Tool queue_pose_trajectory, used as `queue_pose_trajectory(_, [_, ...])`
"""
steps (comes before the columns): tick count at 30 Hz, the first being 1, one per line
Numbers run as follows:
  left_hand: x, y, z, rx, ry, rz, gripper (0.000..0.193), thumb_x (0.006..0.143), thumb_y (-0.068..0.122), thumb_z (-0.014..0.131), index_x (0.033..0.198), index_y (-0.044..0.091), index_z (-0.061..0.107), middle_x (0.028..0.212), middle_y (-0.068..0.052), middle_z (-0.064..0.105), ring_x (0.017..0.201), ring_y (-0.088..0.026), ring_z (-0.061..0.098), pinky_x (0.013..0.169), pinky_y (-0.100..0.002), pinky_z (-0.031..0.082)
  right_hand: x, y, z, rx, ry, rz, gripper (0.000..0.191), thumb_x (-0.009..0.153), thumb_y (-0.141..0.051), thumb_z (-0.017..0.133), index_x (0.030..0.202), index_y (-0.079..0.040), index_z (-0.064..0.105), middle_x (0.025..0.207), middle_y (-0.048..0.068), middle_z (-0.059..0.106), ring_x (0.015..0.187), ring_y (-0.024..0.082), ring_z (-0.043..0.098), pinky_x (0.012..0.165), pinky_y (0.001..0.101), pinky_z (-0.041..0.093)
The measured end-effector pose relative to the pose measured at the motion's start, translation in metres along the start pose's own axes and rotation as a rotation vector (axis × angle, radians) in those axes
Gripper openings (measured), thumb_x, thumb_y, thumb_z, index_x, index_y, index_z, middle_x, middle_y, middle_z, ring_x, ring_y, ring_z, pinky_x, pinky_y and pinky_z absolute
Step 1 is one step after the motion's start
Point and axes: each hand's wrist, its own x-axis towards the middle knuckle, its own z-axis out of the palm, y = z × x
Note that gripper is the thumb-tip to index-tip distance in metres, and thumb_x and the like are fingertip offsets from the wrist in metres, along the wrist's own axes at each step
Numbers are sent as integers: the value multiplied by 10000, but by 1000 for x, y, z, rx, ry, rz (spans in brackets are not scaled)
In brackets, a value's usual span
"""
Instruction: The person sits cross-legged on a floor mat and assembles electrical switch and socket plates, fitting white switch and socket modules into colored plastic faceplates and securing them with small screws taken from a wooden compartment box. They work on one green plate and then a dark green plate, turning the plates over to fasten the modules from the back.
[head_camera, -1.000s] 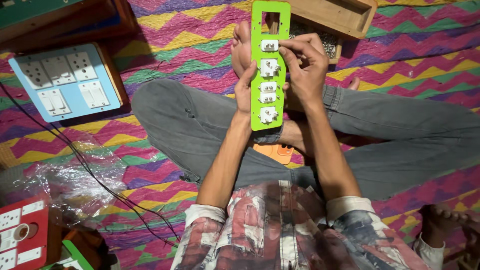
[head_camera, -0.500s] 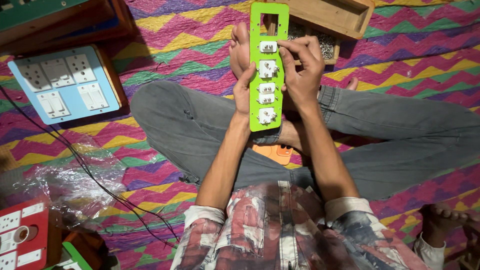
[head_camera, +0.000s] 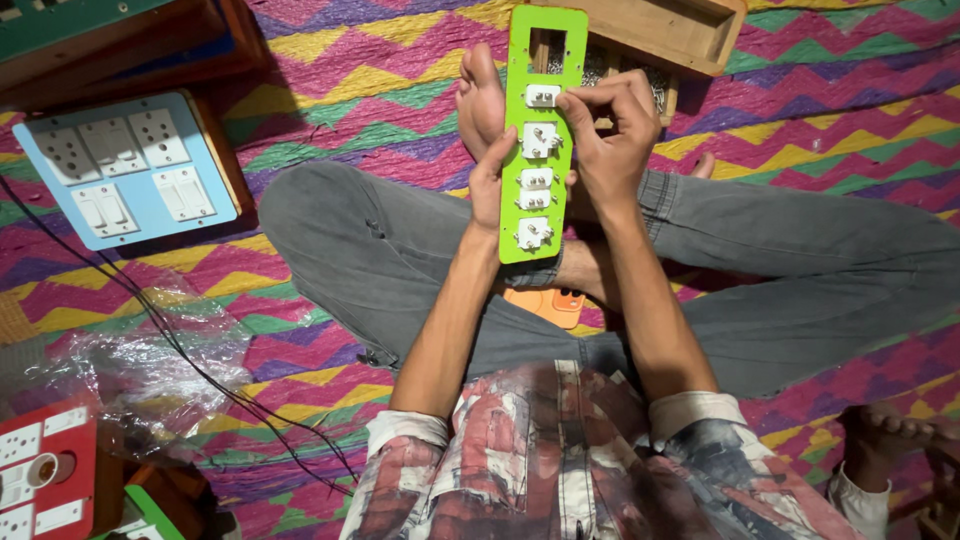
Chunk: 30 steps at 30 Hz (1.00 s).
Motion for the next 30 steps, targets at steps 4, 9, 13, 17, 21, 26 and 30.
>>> queue_pose_trajectory(4, [1, 0, -1, -3, 4, -4, 524, 1070, 430, 449, 1284, -24, 601, 1024, -179, 724, 804, -309, 738, 664, -393, 617, -2, -5, 0, -34, 50, -40, 188, 953, -118, 886, 1008, -10, 743, 1014, 78, 641, 943, 201, 631, 817, 331, 516])
queue_pose_trajectory(9, [2, -1, -3, 8, -52, 16, 526, 1095, 432, 444, 1294, -29, 601, 1014, -197, 723, 813, -304, 735, 673, -389, 614, -1, -14, -1, -22, 1, 2, 137, 970, -57, 845, 1049, -13, 741, 1027, 87, 634, 911, 179, 642, 736, 296, 534])
queue_pose_trajectory(13, [1, 0, -3, 11, -28, 39, 509, 1098, 404, 437, 1312, -33, 586, 1027, -194, 718, 826, -308, 734, 683, -387, 611, 2, -19, -3, -39, -59, -42, 112, 1006, -3, 782, 1109, -22, 742, 1066, 92, 641, 957, 184, 663, 733, 283, 571])
queue_pose_trajectory(17, [1, 1, -1, 50, -36, 85, 444, 1088, 348, 428, 1343, 6, 551, 1019, -172, 706, 807, -319, 736, 665, -409, 621, 3, -16, -6, -80, -72, -86, 125, 986, 4, 792, 1104, -28, 764, 1050, 94, 659, 941, 194, 654, 721, 298, 540])
queue_pose_trajectory(21, [1, 1, 0, 91, -36, 112, 406, 1113, 301, 415, 1349, -6, 538, 1036, -181, 703, 806, -329, 738, 646, -399, 616, 1, -8, -7, -62, -49, -72, 115, 971, -46, 842, 1055, -18, 768, 1017, 88, 664, 927, 181, 641, 738, 296, 524])
queue_pose_trajectory(26, [-2, 2, 0, 120, -12, 85, 404, 1097, 287, 408, 1369, 11, 524, 1064, -177, 706, 802, -330, 740, 650, -391, 619, 2, -2, -6, 88, -19, 22, 215, 951, -135, 886, 974, -14, 710, 993, 63, 607, 911, 130, 595, 759, 269, 508])
queue_pose_trajectory(30, [-4, 0, 1, 44, -108, 11, 559, 1122, 397, 394, 1397, -68, 541, 1082, -245, 711, 869, -341, 730, 747, -401, 615, 1, -9, -4, 444, -49, 135, 345, 944, -181, 863, 1102, -26, 599, 1096, 9, 574, 957, 84, 592, 800, 237, 532])
